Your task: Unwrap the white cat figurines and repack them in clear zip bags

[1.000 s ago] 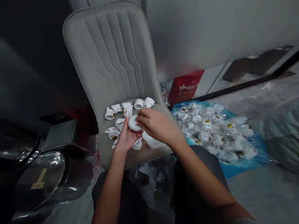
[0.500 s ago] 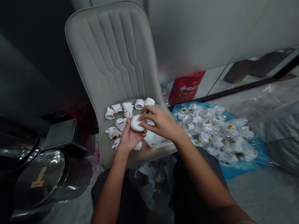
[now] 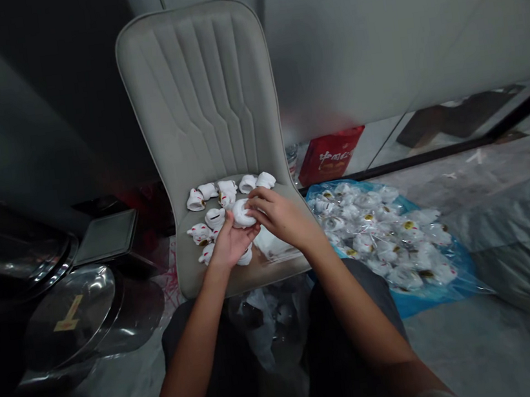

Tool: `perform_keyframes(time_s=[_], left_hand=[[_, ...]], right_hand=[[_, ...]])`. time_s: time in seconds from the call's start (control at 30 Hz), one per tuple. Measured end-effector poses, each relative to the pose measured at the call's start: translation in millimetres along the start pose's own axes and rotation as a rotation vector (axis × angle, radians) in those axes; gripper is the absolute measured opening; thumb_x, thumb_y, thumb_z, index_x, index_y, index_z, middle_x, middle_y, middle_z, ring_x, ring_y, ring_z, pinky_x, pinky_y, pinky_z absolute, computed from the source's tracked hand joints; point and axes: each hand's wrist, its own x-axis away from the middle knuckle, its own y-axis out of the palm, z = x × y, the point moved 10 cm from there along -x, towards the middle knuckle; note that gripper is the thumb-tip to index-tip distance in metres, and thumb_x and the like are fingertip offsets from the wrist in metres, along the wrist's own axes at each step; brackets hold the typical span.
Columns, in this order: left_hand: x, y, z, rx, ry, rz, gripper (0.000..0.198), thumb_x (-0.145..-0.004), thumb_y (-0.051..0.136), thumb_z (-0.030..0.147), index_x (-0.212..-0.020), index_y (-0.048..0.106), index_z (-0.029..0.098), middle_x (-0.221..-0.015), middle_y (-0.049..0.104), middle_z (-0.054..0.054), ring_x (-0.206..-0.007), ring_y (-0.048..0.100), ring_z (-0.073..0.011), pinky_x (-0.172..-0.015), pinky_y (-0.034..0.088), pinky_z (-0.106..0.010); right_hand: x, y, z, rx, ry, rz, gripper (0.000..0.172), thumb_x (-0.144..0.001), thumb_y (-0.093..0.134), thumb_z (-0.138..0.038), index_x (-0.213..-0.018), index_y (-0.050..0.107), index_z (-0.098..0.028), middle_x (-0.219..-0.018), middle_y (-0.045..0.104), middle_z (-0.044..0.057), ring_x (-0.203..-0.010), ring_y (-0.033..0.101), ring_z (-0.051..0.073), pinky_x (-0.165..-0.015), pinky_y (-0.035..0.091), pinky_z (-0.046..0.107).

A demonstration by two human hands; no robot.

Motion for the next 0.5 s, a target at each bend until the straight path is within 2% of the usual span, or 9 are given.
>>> perform_keyframes(time_s=[0.17, 0.33, 0.5], left_hand=[[-0.7, -1.0, -3.1, 0.048, 0.035, 0.030, 0.034, -0.101, 0.044, 0.036, -0.115, 0.064, 0.013, -0.089, 0.072, -0.008, -0.076, 0.068, -0.0153, -0.076, 0.056, -0.028], [-2.8, -4.7, -7.3, 0.080, 0.064, 0.047, 0.034, -0.099, 0.050, 0.037, -0.120, 0.063, 0.014, -0.094, 0.073, -0.008, -0.082, 0.070, -0.0168, -0.084, 0.057, -0.032], [-4.7, -5.9, -12.9, 0.069, 0.098, 0.050, 0.031, -0.097, 0.054, 0.039, -0.108, 0.066, 0.013, -0.090, 0.073, -0.008, -0.079, 0.070, -0.0157, -0.082, 0.057, -0.030]], right_hand=[[0.4, 6.0, 4.8, 0.072, 0.074, -0.069, 0.020, -0.101, 0.045, -0.022, -0.110, 0.062, -0.016, -0.114, 0.058, 0.011, -0.096, 0.062, 0.020, -0.085, 0.049, 0.033], [2.0, 10.1, 9.0, 0.153, 0.114, -0.123, 0.016, -0.101, 0.046, -0.023, -0.109, 0.059, -0.017, -0.115, 0.058, 0.010, -0.090, 0.063, 0.018, -0.078, 0.047, 0.030], [4.0, 15.3, 14.2, 0.182, 0.149, -0.187, 0.017, -0.103, 0.043, -0.022, -0.108, 0.057, -0.015, -0.114, 0.058, 0.010, -0.084, 0.062, 0.017, -0.072, 0.045, 0.028]])
